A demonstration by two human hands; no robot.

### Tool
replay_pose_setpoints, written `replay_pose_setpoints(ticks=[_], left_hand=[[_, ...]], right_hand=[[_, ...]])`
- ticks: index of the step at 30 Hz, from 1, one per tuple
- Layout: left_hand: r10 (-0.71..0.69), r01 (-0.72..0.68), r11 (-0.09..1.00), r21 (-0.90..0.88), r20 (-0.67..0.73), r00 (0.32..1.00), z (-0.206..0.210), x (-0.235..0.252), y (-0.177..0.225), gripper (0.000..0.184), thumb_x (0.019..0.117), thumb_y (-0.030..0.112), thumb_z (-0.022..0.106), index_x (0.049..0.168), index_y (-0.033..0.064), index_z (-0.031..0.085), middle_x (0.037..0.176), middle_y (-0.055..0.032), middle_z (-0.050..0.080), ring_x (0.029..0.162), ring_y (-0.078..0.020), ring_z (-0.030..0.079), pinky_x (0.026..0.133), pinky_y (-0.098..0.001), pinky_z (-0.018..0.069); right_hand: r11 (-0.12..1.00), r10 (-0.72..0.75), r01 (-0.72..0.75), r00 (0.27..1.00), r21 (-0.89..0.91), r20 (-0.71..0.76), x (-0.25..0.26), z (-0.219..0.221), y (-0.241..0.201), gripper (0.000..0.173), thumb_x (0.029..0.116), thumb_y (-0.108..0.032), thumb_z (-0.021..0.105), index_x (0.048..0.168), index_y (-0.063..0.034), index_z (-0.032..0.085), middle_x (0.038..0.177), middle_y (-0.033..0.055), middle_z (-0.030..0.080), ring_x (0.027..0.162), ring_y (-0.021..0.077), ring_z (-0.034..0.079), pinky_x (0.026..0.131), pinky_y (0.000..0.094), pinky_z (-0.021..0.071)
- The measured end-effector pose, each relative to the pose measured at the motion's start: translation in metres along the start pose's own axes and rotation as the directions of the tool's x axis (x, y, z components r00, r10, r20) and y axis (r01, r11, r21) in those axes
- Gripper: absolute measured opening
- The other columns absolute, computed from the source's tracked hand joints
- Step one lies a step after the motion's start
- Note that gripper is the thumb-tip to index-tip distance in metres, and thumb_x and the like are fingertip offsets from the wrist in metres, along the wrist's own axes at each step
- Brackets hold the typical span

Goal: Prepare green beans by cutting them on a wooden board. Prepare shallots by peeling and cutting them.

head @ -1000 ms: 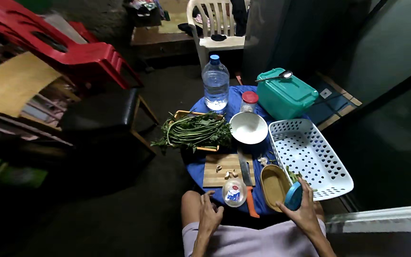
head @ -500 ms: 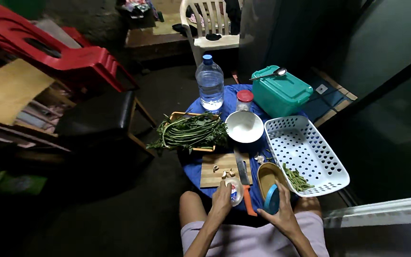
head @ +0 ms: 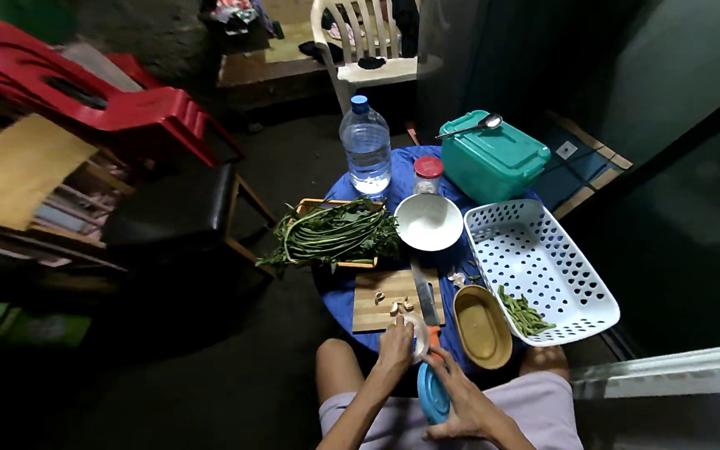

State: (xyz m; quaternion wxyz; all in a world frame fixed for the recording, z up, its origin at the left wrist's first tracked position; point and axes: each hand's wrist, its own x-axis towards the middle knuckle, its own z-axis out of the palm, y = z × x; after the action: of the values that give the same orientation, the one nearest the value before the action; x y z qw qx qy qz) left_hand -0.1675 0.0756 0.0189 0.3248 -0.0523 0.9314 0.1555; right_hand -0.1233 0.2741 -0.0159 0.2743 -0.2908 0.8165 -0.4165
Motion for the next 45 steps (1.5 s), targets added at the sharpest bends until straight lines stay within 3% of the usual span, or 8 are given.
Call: replay_pose_setpoints(ticks=[6,16,21,27,31,36,41,45], left_hand=[[0.037,-0.037,0.999,0.029,-0.003,0.999,-0.006,-0.003,-0.004,0.031,0.1018,0.017,0.056,0.127,0.0007,0.066,0.129,-0.0240,0.063,0.119,-0.0417,0.062,0.094,-0.0580,0.0512],[0.182,-0.203,0.971,0.130,0.151,0.972,0.000,0.005,-0.013,0.028,0.1036,0.016,0.055,0.121,-0.0033,0.066,0.138,-0.0241,0.059,0.115,-0.0446,0.063,0.091,-0.0607,0.0516],[0.258,-0.265,0.962,0.065,0.098,0.961,-0.012,0.002,-0.017,0.027,0.1034,0.017,0.054,0.116,-0.0015,0.069,0.135,-0.0194,0.063,0.113,-0.0403,0.066,0.088,-0.0593,0.0534],[0.360,-0.367,0.908,-0.201,-0.075,0.930,-0.027,0.006,-0.053,0.034,0.0996,0.035,0.064,0.112,0.0054,0.075,0.107,-0.0136,0.071,0.091,-0.0298,0.069,0.083,-0.0514,0.0566],[0.163,-0.255,0.918,-0.303,-0.297,0.941,-0.029,0.039,-0.080,0.026,0.0999,0.020,0.062,0.116,0.0029,0.074,0.104,-0.0157,0.072,0.086,-0.0291,0.070,0.082,-0.0487,0.0575],[0.058,-0.105,0.949,-0.297,-0.163,0.985,-0.026,0.074,-0.074,0.037,0.0987,0.022,0.066,0.133,0.0089,0.067,0.129,-0.0192,0.063,0.102,-0.0326,0.068,0.090,-0.0501,0.0562],[-0.001,-0.022,0.964,-0.265,-0.090,0.996,-0.023,0.095,-0.068,0.049,0.0902,0.038,0.077,0.129,0.0103,0.066,0.126,-0.0178,0.063,0.103,-0.0333,0.067,0.087,-0.0525,0.0560],[0.063,-0.080,0.966,-0.244,-0.077,0.995,-0.017,0.099,-0.072,0.038,0.0965,0.034,0.070,0.126,0.0099,0.068,0.123,-0.0202,0.064,0.102,-0.0373,0.068,0.086,-0.0550,0.0557]], right_hand=[[0.992,0.070,-0.046,0.974,-0.116,0.215,0.016,-0.010,-0.006,0.119,0.0638,-0.057,0.091,0.161,-0.0171,0.035,0.171,0.0194,0.005,0.138,0.0431,0.046,0.100,0.0547,0.0519],[0.981,0.172,-0.113,0.879,-0.155,0.445,0.041,-0.030,-0.016,0.118,0.0696,-0.056,0.089,0.162,-0.0117,0.030,0.170,0.0221,-0.002,0.138,0.0445,0.046,0.104,0.0565,0.0483],[0.981,0.183,-0.126,0.862,-0.150,0.472,0.047,-0.030,-0.013,0.118,0.0698,-0.051,0.090,0.162,-0.0122,0.028,0.171,0.0200,-0.004,0.135,0.0448,0.050,0.100,0.0579,0.0507],[0.989,0.136,-0.094,0.879,-0.114,0.456,0.054,-0.031,-0.008,0.119,0.0704,-0.052,0.089,0.160,-0.0043,0.028,0.169,0.0167,0.016,0.131,0.0425,0.053,0.099,0.0586,0.0507],[0.987,0.148,-0.103,0.880,-0.123,0.450,0.049,-0.029,-0.013,0.117,0.0718,-0.054,0.088,0.161,-0.0062,0.028,0.169,0.0140,0.020,0.133,0.0426,0.051,0.098,0.0604,0.0499],[0.990,0.122,-0.080,0.898,-0.116,0.422,0.042,-0.029,-0.012,0.118,0.0690,-0.058,0.087,0.159,-0.0054,0.033,0.168,0.0144,0.025,0.129,0.0434,0.054,0.092,0.0607,0.0525],[0.987,0.151,-0.111,0.881,-0.114,0.448,0.044,-0.036,-0.013,0.118,0.0691,-0.057,0.088,0.160,-0.0061,0.032,0.168,0.0127,0.025,0.132,0.0426,0.051,0.091,0.0607,0.0530],[0.986,0.163,-0.132,0.880,-0.101,0.447,0.046,-0.038,-0.009,0.119,0.0686,-0.059,0.087,0.160,-0.0071,0.032,0.168,0.0124,0.024,0.135,0.0411,0.050,0.093,0.0609,0.0528]])
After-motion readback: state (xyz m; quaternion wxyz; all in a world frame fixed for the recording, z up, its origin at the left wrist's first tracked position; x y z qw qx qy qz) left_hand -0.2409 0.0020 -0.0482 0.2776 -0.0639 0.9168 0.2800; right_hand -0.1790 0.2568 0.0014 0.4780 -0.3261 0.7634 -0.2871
